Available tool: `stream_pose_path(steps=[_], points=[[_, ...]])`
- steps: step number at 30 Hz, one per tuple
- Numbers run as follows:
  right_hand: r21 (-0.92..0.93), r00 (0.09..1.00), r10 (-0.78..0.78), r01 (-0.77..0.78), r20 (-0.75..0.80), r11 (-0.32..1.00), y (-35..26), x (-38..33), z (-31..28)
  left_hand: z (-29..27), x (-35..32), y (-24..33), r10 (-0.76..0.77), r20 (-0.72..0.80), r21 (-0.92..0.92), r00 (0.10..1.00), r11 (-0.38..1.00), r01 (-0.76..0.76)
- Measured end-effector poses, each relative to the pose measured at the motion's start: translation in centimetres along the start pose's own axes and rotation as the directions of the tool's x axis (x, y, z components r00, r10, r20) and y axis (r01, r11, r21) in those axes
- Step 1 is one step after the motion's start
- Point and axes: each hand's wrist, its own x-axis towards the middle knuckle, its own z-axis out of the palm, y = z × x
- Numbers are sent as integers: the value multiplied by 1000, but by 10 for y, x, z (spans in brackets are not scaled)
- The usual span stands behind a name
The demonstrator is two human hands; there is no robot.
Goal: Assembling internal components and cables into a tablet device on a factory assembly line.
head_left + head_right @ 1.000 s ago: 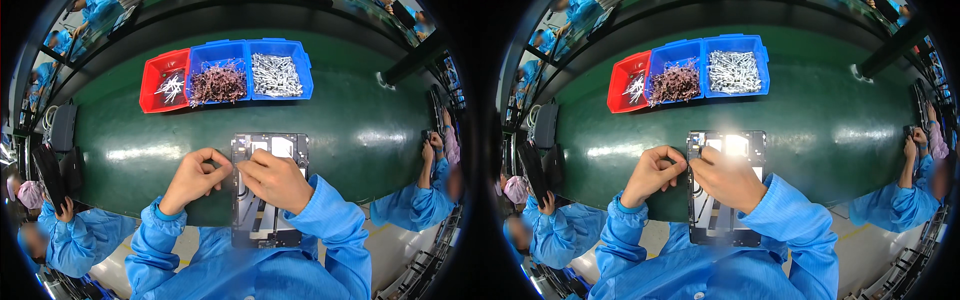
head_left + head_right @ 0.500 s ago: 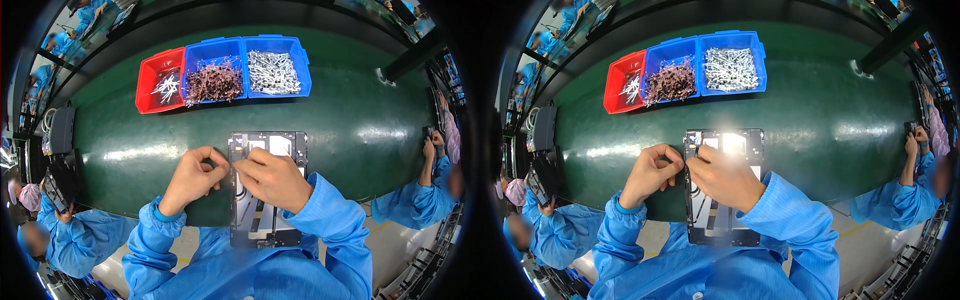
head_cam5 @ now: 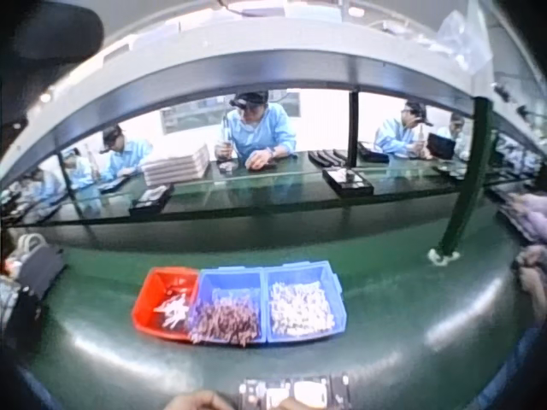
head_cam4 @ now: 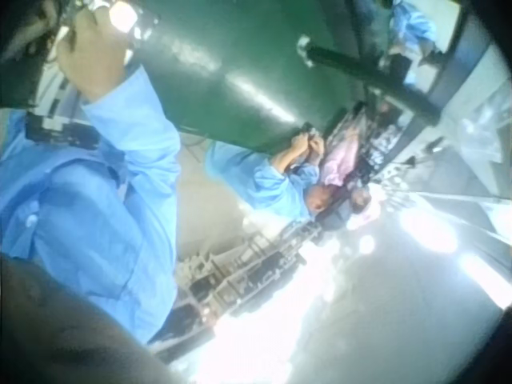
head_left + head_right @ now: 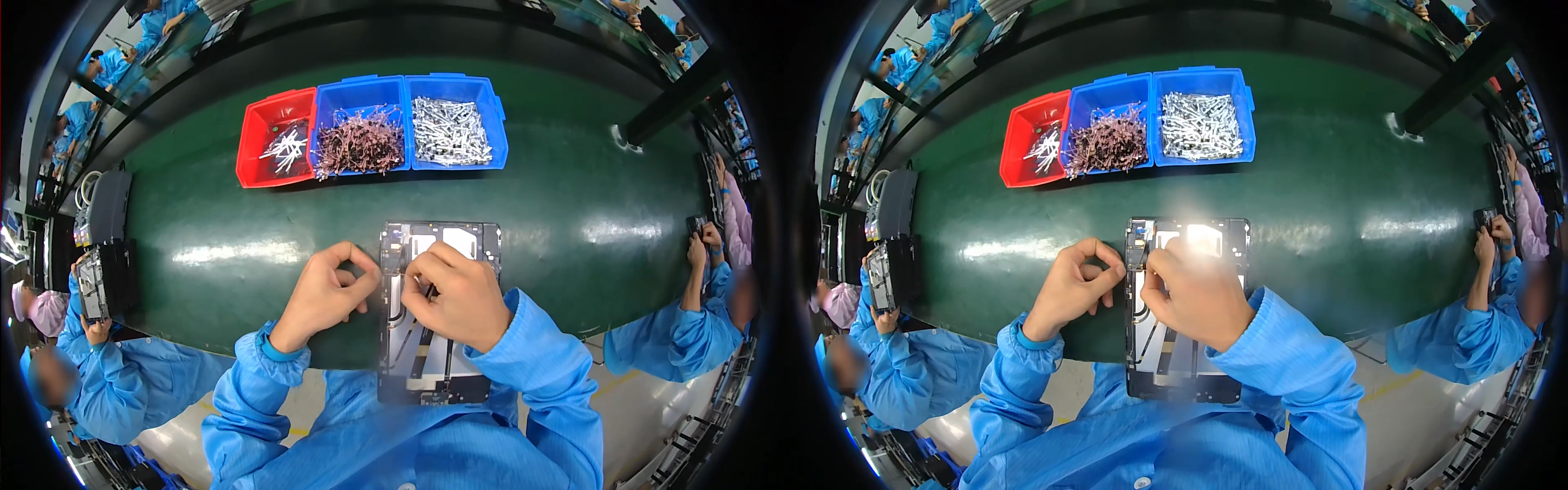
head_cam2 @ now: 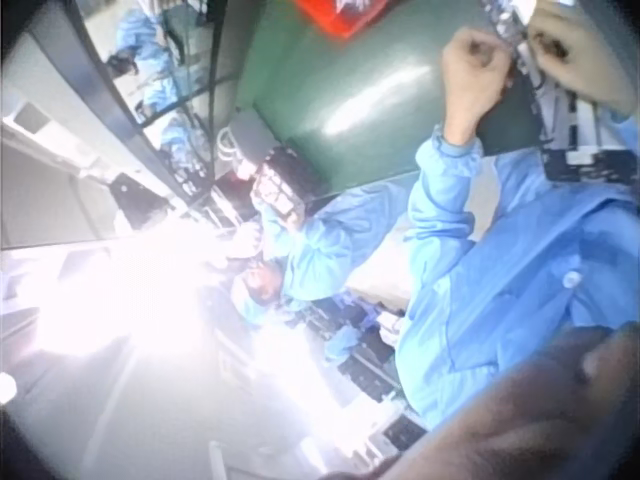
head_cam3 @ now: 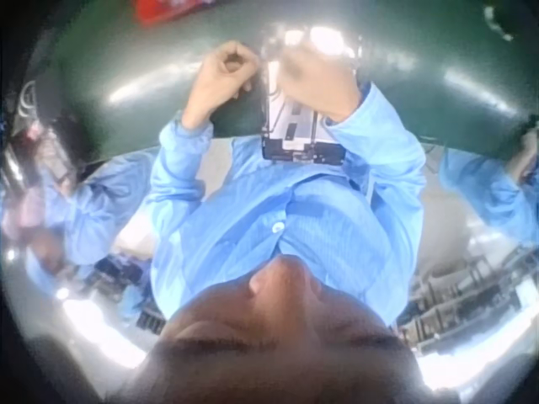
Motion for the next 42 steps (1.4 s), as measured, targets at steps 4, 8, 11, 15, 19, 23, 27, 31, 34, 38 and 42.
stream_pose_path(steps=[4,8,11,15,19,23,27,31,34,38,42], points=[[-60,999,37,-35,25,998,-1,0,-1,2,5,5,25,19,46,1000,999,-25],[-113,998,28,-22,57,993,-4,11,-8,-2,11,6,33,54,103,998,994,-39],[124,989,119,-129,83,984,13,48,-22,4,18,-3,91,36,129,995,987,-95],[-338,976,-5,-69,-216,939,51,97,-46,1,16,-1,106,48,113,993,987,-111],[-591,999,-21,34,29,806,74,117,-45,-5,8,-1,56,89,50,994,997,-61],[-626,998,-4,38,57,779,73,123,-42,-7,12,-12,101,64,-8,993,995,-101],[-425,987,-19,-52,-161,904,74,116,-43,-7,12,-12,96,70,-23,993,995,-95],[40,948,93,-85,-305,996,56,103,-49,-3,11,-9,92,28,-81,995,993,-90],[685,905,402,-382,142,620,27,77,-45,0,10,-22,243,-83,-201,966,946,-255],[761,825,346,-555,448,337,5,44,-44,19,-5,0,332,-55,-301,942,894,-333],[780,819,335,-558,465,284,-4,32,-35,24,-11,12,388,-47,-386,920,843,-375]])
